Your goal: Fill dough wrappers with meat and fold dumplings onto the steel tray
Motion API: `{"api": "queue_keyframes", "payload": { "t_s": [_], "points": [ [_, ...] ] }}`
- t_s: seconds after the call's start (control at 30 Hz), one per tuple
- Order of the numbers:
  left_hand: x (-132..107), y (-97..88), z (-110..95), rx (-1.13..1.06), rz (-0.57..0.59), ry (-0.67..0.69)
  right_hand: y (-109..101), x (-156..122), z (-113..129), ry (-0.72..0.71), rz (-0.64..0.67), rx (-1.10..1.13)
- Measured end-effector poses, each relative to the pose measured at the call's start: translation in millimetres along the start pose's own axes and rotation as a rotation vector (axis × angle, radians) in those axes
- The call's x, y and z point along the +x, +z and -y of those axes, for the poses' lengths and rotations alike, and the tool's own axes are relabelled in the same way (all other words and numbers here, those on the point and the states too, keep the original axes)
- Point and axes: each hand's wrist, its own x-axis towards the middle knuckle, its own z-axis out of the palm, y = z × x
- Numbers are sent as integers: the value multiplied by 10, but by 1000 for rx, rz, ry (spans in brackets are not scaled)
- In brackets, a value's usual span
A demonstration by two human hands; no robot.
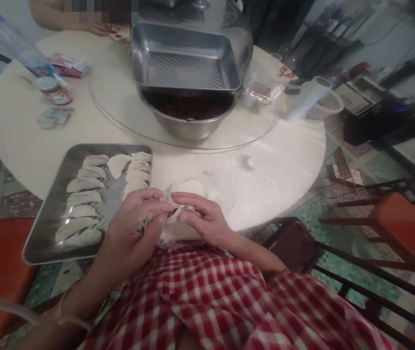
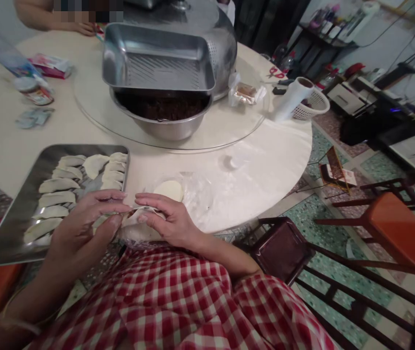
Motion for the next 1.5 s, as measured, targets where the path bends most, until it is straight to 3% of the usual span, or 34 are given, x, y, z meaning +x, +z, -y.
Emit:
{"api": "queue_keyframes", "payload": {
  "t_s": [0.17, 0.4, 0.7, 0.97, 1.23, 1.5],
  "points": [
    [17, 30, 5, 137, -4, 148, -6, 8, -3, -38, 8, -43],
    [88, 110, 32, 290, -54, 161, 13, 19, 11, -3, 36, -131],
    [91, 37, 45, 332, 40, 287, 9, 59, -11, 118, 30, -46],
    [112, -43, 65, 340, 19, 283, 7, 56, -19, -35, -23, -158],
    [152, 21, -32, 349, 70, 295, 12, 49, -26, -157, -34, -281],
    [175, 23, -54, 422, 171, 295, 13, 43, -50, -107, 16, -269]
  ]
}}
